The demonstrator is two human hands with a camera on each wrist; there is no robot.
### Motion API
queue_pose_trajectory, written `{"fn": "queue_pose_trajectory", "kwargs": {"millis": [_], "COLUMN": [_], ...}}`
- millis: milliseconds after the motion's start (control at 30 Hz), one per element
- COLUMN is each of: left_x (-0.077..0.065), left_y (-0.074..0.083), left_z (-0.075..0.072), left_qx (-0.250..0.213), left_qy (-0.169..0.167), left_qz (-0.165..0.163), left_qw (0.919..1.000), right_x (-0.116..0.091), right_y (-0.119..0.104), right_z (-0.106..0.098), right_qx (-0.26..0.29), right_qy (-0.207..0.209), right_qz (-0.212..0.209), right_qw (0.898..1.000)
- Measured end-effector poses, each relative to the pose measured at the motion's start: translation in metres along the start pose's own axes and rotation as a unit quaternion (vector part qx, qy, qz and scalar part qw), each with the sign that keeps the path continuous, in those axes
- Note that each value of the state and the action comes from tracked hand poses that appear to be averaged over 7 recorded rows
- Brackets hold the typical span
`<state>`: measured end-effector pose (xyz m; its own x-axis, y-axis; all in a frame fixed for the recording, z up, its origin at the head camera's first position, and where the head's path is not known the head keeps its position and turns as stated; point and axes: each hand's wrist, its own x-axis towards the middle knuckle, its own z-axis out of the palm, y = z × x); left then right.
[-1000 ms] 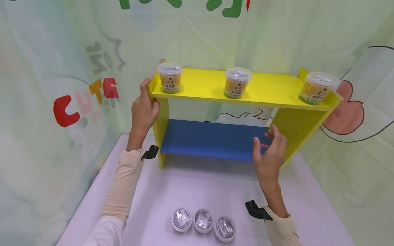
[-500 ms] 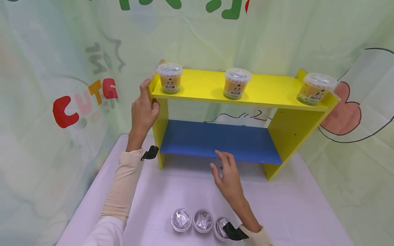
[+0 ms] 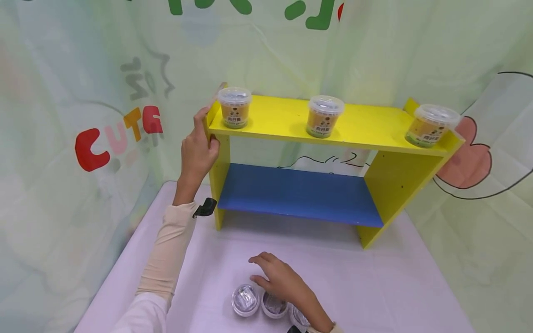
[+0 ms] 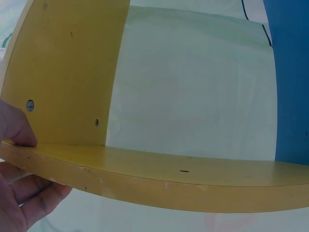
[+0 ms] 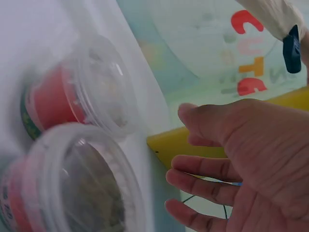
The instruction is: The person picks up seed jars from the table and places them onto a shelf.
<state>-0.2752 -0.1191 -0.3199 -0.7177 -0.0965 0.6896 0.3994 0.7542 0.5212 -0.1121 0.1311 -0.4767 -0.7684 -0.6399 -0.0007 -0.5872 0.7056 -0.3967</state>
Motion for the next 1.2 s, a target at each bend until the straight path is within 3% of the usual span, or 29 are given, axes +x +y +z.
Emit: {"fn": "queue_pose_trajectory", "kwargs": {"millis": [367, 1200], "left_x": [0.0, 0.001], "left_y": [-0.001, -0.001], "left_z": [0.001, 0.001], "left_qx": [0.0, 0.006], "left_qy": [0.007, 0.003], "left_qz": [0.007, 0.007], "left_qw": [0.9999, 1.0], "right_x": [-0.004, -0.012], "right_y": [-0.008, -0.013], "right_z": [0.011, 0.026], "right_qx": [0.049, 0.021], "right_qy": [-0.079, -0.126], "right_qz": [-0.002, -0.001], "right_qw": [0.996, 0.992]}}
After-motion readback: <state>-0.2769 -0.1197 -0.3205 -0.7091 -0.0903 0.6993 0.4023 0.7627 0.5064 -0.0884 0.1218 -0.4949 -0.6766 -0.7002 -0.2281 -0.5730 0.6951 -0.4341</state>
